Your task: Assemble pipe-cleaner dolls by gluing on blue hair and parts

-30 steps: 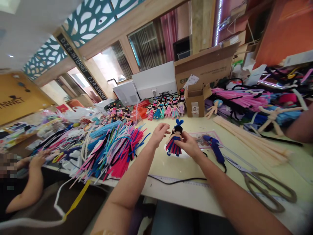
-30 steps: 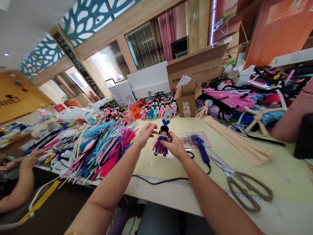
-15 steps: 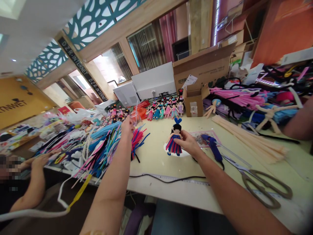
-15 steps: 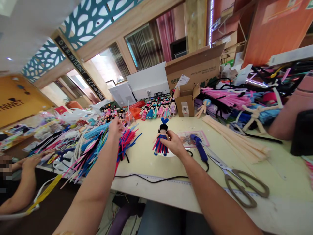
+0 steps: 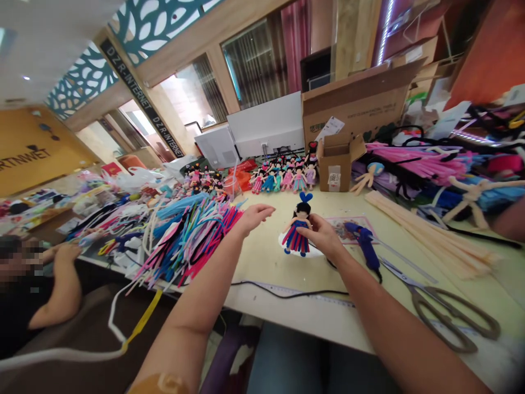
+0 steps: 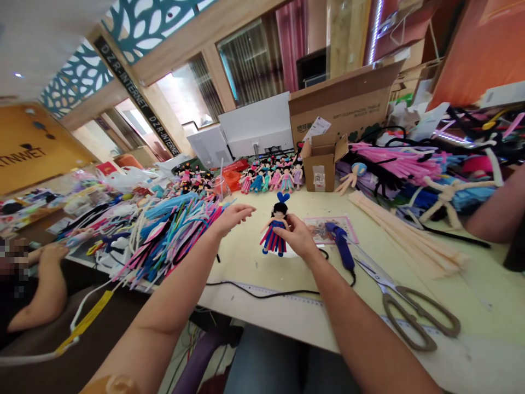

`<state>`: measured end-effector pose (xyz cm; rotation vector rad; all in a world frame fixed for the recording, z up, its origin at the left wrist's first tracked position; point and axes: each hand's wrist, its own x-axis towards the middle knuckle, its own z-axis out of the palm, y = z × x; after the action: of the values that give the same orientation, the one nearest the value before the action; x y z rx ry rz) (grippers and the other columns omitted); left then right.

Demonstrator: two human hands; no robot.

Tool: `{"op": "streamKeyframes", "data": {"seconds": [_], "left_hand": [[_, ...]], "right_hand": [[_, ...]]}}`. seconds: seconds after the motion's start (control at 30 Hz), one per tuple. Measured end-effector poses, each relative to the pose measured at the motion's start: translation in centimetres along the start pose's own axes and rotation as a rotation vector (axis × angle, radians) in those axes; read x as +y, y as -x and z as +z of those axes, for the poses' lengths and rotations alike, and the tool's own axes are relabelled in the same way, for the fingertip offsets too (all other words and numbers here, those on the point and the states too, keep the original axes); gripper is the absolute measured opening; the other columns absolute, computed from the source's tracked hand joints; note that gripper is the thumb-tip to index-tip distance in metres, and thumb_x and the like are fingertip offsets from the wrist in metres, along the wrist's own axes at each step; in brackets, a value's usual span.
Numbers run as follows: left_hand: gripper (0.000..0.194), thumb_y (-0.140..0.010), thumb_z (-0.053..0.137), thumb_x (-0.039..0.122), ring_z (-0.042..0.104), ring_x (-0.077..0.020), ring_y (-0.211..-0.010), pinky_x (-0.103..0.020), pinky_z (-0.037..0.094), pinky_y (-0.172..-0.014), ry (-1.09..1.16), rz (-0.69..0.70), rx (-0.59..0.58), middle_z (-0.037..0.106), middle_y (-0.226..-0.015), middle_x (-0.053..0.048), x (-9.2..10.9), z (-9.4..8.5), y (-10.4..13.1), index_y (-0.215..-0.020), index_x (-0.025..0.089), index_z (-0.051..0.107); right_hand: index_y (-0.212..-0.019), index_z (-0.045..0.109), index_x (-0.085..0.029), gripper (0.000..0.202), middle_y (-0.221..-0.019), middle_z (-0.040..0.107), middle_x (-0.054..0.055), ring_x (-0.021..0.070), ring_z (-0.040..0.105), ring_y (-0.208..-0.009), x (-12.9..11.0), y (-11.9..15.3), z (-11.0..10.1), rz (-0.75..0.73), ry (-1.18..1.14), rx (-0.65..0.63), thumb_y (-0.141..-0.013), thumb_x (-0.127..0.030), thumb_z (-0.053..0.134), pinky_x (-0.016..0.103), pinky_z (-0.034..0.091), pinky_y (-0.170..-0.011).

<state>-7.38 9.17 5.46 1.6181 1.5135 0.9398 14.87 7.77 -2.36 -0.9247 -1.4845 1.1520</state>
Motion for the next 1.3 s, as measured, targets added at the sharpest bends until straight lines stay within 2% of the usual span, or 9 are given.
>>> {"op": "streamKeyframes", "data": {"seconds": [0.1,0.17,0.33,0.47,0.6,0.7,0.77,1.03,1.3], "left_hand": [[0.031,-0.069,0.067,0.044,0.056,-0.0155,-0.073,-0.024,0.039,-0.061,-0.046,0.108,-0.136,0.068,-0.080,-0.005,0.9,2.2,0.4,-0.083,0.017,0.073],[0.032,-0.065,0.071,0.046,0.053,-0.0140,-0.065,-0.025,0.037,-0.058,-0.098,0.115,-0.213,0.064,-0.069,-0.002,1.5,3.5,0.8,-0.076,0.016,0.072],[0.034,-0.058,0.076,0.042,0.051,-0.0134,-0.059,-0.026,0.036,-0.057,-0.032,-0.001,-0.177,0.061,-0.063,-0.001,1.1,4.9,0.5,-0.073,0.013,0.068],[0.033,-0.053,0.080,0.037,0.055,-0.0149,-0.064,-0.027,0.040,-0.063,0.084,-0.022,-0.036,0.065,-0.066,-0.004,-0.8,1.5,-2.1,-0.074,0.012,0.070],[0.026,-0.053,0.081,0.029,0.054,-0.0137,-0.062,-0.026,0.041,-0.064,0.077,-0.056,0.296,0.062,-0.062,-0.001,-2.5,-4.6,-5.3,-0.070,0.013,0.069],[0.019,-0.059,0.077,0.026,0.052,-0.0124,-0.061,-0.025,0.039,-0.062,0.037,-0.064,0.380,0.060,-0.059,-0.001,-3.2,-8.1,-7.4,-0.068,0.013,0.066],[0.019,-0.060,0.076,0.026,0.050,-0.0120,-0.059,-0.025,0.038,-0.060,0.007,-0.067,0.395,0.058,-0.058,0.000,-3.4,-9.2,-8.9,-0.068,0.013,0.066],[0.017,-0.062,0.073,0.026,0.049,-0.0138,-0.060,-0.024,0.035,-0.058,-0.211,-0.103,0.377,0.049,-0.051,0.001,-4.5,-8.3,-16.6,-0.059,0.013,0.062],[0.009,-0.068,0.064,0.021,0.056,-0.0187,-0.073,-0.027,0.039,-0.066,-0.342,-0.196,0.333,0.059,-0.066,-0.006,-5.5,-7.3,-21.5,-0.068,0.012,0.064]], "right_hand": [[-0.098,0.059,-0.019,0.035,-0.084,0.065,0.001,0.0190,0.061,-0.077,0.3,0.2,0.2,-0.012,0.053,-0.004,-0.070,-0.038,0.068,0.032,0.048,-0.068],[-0.109,0.056,-0.020,0.046,-0.082,0.065,0.000,0.0188,0.062,-0.074,0.5,0.3,0.6,-0.004,0.050,-0.002,-0.068,-0.038,0.070,0.032,0.049,-0.066],[-0.121,0.048,-0.022,0.062,-0.089,0.064,0.002,0.0179,0.063,-0.071,0.5,0.5,1.2,-0.011,0.030,0.018,-0.067,-0.041,0.071,0.032,0.051,-0.061],[-0.120,0.049,-0.021,0.056,-0.097,0.064,0.006,0.0175,0.061,-0.072,0.2,0.5,0.8,-0.011,0.073,0.093,-0.073,-0.047,0.065,0.034,0.051,-0.061],[-0.113,0.054,-0.019,0.045,-0.089,0.064,0.005,0.0162,0.058,-0.069,0.6,0.3,0.5,-0.011,0.125,0.138,-0.077,-0.045,0.061,0.034,0.050,-0.064],[-0.110,0.055,-0.018,0.040,-0.083,0.063,0.004,0.0157,0.057,-0.067,1.4,0.4,0.7,-0.007,0.159,0.108,-0.080,-0.043,0.058,0.032,0.047,-0.061],[-0.111,0.056,-0.019,0.037,-0.081,0.063,0.003,0.0154,0.057,-0.065,1.7,0.6,0.9,-0.003,0.200,0.073,-0.082,-0.042,0.056,0.030,0.046,-0.059],[-0.109,0.057,-0.024,0.029,-0.080,0.064,0.003,0.0174,0.060,-0.070,2.0,1.2,0.9,-0.001,0.340,0.008,-0.087,-0.041,0.052,0.029,0.047,-0.059],[-0.107,0.060,-0.027,0.028,-0.082,0.068,0.004,0.0188,0.065,-0.070,1.7,1.7,0.7,-0.006,0.461,-0.009,-0.086,-0.044,0.052,0.030,0.051,-0.060]]}}
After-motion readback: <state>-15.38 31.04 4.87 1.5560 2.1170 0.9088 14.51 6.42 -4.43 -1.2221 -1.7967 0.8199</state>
